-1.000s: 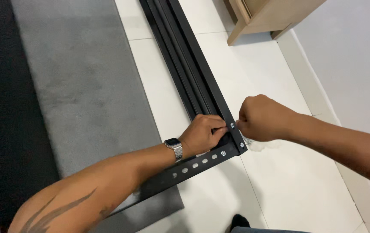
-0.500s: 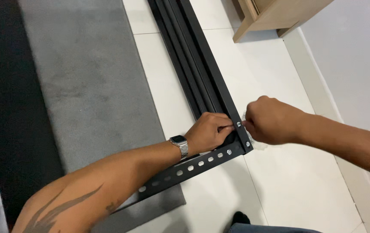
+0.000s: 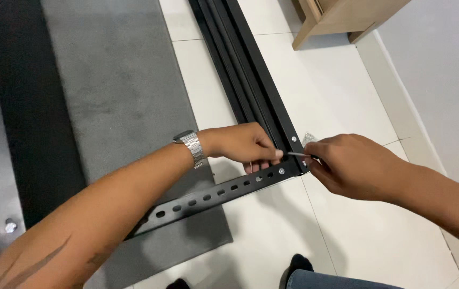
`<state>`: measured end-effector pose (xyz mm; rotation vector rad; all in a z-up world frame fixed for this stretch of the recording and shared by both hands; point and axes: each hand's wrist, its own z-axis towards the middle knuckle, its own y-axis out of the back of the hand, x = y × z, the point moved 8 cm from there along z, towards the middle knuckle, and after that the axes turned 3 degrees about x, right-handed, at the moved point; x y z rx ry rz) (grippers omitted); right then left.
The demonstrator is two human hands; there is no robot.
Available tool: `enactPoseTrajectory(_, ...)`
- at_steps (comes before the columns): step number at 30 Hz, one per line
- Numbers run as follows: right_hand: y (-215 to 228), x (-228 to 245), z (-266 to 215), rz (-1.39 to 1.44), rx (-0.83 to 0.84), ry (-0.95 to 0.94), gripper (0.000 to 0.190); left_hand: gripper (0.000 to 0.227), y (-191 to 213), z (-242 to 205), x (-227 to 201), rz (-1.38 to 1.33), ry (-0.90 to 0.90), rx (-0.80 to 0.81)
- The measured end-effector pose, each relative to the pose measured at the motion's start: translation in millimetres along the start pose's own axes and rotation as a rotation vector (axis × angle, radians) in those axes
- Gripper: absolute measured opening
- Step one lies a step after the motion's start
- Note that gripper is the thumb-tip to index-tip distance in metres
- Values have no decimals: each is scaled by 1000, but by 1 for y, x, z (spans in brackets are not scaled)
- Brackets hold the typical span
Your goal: The person assembles a metal shelving unit by inserting bolts into pre-drilled holes at the corners of the frame and tightening them by hand and with a screwdriver.
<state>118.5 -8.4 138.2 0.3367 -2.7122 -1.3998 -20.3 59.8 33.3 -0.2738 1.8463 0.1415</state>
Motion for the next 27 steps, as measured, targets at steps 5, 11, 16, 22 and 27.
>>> enactPoseTrajectory(5,-32,-7,2,-205,-29,133,31,28,-9,20,37,3,-19,28)
enactPoseTrajectory(11,-34,0,10,-335,-32,184,33,36,-15,23,56,-68,-102,125)
enactPoseTrajectory(16,-36,3,14,-472,-89,248,35,30,-12,31,50,128,-233,-25)
enactPoseTrajectory(22,-44,9,18,-536,-31,324,25,27,-19,27,49,121,-276,-43)
enactPoseTrajectory(27,-47,8,23,-643,-9,323,20,25,-20,23,47,65,-278,-47)
